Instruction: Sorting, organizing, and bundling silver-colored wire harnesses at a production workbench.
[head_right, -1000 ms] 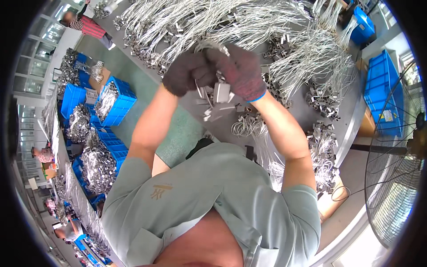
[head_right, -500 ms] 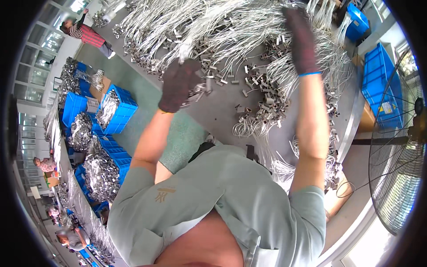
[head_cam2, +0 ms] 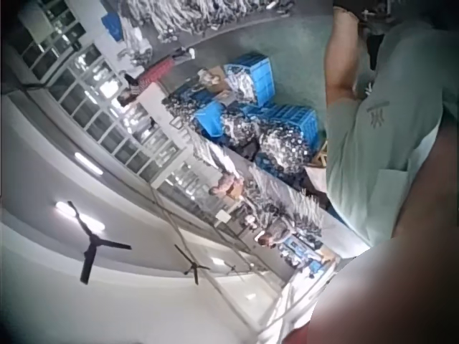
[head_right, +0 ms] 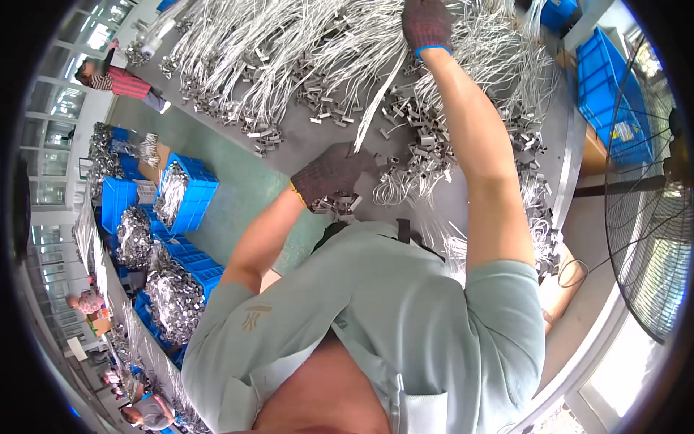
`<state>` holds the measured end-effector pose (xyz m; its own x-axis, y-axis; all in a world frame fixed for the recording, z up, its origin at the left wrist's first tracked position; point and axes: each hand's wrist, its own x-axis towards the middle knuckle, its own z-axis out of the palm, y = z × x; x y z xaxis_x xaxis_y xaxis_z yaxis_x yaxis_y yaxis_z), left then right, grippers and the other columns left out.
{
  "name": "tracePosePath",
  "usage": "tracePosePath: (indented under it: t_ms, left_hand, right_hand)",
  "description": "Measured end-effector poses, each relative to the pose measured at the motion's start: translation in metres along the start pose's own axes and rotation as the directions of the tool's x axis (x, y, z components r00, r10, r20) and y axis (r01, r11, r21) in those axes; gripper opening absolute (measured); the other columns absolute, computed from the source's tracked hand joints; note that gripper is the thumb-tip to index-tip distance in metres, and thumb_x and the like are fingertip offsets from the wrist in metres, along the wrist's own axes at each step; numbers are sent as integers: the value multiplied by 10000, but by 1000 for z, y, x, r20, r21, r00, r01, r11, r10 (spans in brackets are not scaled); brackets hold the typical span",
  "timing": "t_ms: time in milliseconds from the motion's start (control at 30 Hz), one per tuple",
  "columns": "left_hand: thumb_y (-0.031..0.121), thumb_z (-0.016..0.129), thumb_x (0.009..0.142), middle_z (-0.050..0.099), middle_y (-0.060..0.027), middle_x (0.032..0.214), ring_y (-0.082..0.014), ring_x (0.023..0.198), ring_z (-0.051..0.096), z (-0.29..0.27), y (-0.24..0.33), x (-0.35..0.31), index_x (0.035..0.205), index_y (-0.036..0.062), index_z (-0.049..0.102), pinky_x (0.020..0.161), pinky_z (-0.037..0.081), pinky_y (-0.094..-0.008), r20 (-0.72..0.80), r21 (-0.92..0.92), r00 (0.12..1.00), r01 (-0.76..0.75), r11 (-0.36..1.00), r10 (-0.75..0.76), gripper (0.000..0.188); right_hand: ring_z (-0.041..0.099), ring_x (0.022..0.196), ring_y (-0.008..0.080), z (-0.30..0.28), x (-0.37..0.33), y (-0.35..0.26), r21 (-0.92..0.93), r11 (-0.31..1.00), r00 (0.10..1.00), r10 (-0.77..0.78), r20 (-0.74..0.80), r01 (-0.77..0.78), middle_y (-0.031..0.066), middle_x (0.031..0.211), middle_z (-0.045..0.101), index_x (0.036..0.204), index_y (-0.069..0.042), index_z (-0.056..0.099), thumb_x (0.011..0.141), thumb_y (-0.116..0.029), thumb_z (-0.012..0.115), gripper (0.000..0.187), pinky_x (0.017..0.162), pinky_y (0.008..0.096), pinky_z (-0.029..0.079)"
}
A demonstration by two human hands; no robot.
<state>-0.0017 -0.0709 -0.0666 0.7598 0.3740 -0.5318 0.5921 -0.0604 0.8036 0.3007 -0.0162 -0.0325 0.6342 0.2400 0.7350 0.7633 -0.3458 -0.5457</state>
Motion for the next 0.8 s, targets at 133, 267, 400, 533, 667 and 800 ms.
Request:
tracePosePath:
  t_ms: [133, 267, 400, 533, 667, 800]
  left_hand:
    - [410, 570, 905, 564, -10, 660, -79, 563, 509, -12, -25, 14, 1001, 65, 668, 531, 431, -283, -200, 112, 968, -131, 985, 151, 371]
    - [401, 578, 881, 632, -131, 778, -245, 707, 609, -33, -50, 60, 1062, 59, 639, 670, 480, -380, -311, 320, 934, -73, 945, 177, 392]
    - [401, 560, 857, 629, -253, 1102, -420, 987, 619, -62, -169, 141, 1131, 25, 559, 866, 486, -485, -291, 767, 865, -44, 640, 409, 465]
    - [396, 586, 839, 612, -238, 1139, -422, 1064, 590, -31, -114, 126, 1185, 22, 529, 901, 476, -492, -408, 699, 876, 118, 705, 258, 512]
    - [387, 631, 835, 603, -204, 1157, -371, 976, 604, 5, -84, 81, 1134, 46, 571, 838, 490, -469, -422, 787, 765, 42, 616, 487, 457]
    - [361, 644, 857, 622, -164, 1158, -323, 951, 631, 35, -144, 77, 1120, 56, 602, 793, 522, -401, 180, 815, 962, -263, 517, 205, 405]
  right_hand:
    - [604, 533, 219, -101, 36, -21, 377, 849, 869, 173, 463, -370, 137, 668, 625, 873, 21, 619, 941, -359, 570, 389, 537, 355, 482]
    - [655, 871, 328, -149, 14, 71, -146, 743, 649, -451, 612, 654, 166, 901, 653, 1180, -153, 621, 816, -161, 607, 365, 718, 430, 517]
    - [682, 890, 338, -190, -124, 32, -113, 829, 47, 105, 993, 548, 149, 950, 706, 920, -117, 734, 918, -573, 479, 522, 847, 455, 514]
    - [676, 897, 376, -219, -259, 75, -282, 941, -3, 287, 958, 187, 236, 940, 685, 1051, 6, 655, 766, -625, 634, 693, 839, 458, 512]
    - [655, 722, 265, -211, -303, 100, -295, 856, 52, 348, 936, -426, 156, 827, 664, 1080, 15, 593, 798, -356, 672, 472, 656, 397, 508]
    - [516, 503, 99, -218, -291, 81, -285, 538, -99, 349, 932, -793, 40, 702, 575, 988, -2, 596, 799, -157, 633, 248, 447, 280, 412]
